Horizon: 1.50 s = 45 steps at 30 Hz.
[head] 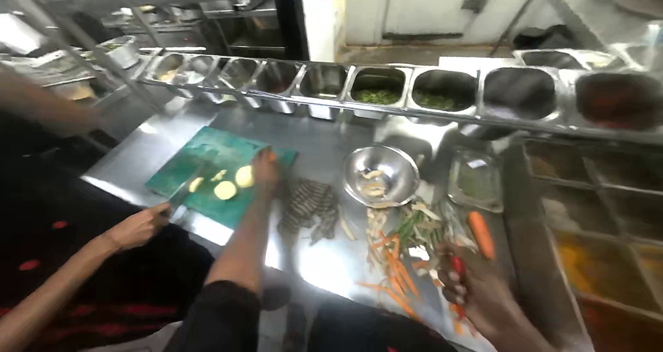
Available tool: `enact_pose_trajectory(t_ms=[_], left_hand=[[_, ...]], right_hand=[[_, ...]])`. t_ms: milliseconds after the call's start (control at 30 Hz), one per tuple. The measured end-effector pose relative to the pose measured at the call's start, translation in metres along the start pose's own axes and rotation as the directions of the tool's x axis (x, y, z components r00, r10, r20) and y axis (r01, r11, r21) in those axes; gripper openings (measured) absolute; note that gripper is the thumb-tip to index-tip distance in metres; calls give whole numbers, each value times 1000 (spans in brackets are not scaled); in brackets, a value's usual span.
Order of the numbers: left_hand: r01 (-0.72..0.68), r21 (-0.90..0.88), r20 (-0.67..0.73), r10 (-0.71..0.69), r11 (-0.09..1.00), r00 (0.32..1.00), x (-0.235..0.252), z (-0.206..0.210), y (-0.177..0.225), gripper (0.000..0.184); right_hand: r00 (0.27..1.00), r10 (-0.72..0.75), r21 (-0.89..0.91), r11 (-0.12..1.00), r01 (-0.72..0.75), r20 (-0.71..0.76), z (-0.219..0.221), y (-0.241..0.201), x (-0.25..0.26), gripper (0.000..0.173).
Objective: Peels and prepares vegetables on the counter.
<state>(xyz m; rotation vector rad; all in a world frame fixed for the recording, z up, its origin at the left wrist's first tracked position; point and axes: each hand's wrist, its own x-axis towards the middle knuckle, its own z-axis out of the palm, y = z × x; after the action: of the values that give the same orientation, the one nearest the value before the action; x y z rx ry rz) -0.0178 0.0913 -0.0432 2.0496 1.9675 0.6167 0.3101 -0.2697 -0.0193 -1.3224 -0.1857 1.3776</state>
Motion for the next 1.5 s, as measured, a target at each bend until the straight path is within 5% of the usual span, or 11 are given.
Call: enact_pose_trajectory(t_ms=[100,167,233,333,433,500,833,1000,1100,1367,1500], left_hand=[[-43,81,72,37,996,997,5,0,10,51],[-130,5,-41,130,992,991,-3,-3,27,49],[-362,-92,-171,343,928,924,-36,-2,49,47],[-689,-285,-62,704,666,707,-142,16,71,54],[-818,-461,203,938,345,281,-236,55,80,53],[-859,-460,243,963,224,120,-256,82,90,44],[-879,-400,26,962,260,273,-264,109,198,27],[-773,-246,505,758,585,413,-264,120,314,55],[-750,-93,664,602,655,443,-263,132,355,66],[-708,-75,704,540,702,461,-278,130,373,70],[-377,-391,607,544,839,580,-267,111,349,56]], right_hand=[[990,-135,-204,971,126,-32,-9,1,-13,28],[977,-209,-317,930,188,-35,-23,10,-17,20],[970,-236,-469,864,185,-53,-41,22,-24,25],[984,-172,-654,749,104,-40,-61,45,-37,34],[980,-185,-628,772,102,-68,-67,62,-42,32],[963,-244,-572,809,139,-111,-66,62,-42,29],[783,-570,-441,787,432,-249,-77,19,-79,17],[701,-697,-477,672,566,-150,-73,22,-95,21],[672,-729,-457,645,613,-128,-79,30,-100,23],[697,-700,-451,678,580,-156,-91,34,-107,17],[721,-684,-463,677,572,-110,-86,22,-106,12]])
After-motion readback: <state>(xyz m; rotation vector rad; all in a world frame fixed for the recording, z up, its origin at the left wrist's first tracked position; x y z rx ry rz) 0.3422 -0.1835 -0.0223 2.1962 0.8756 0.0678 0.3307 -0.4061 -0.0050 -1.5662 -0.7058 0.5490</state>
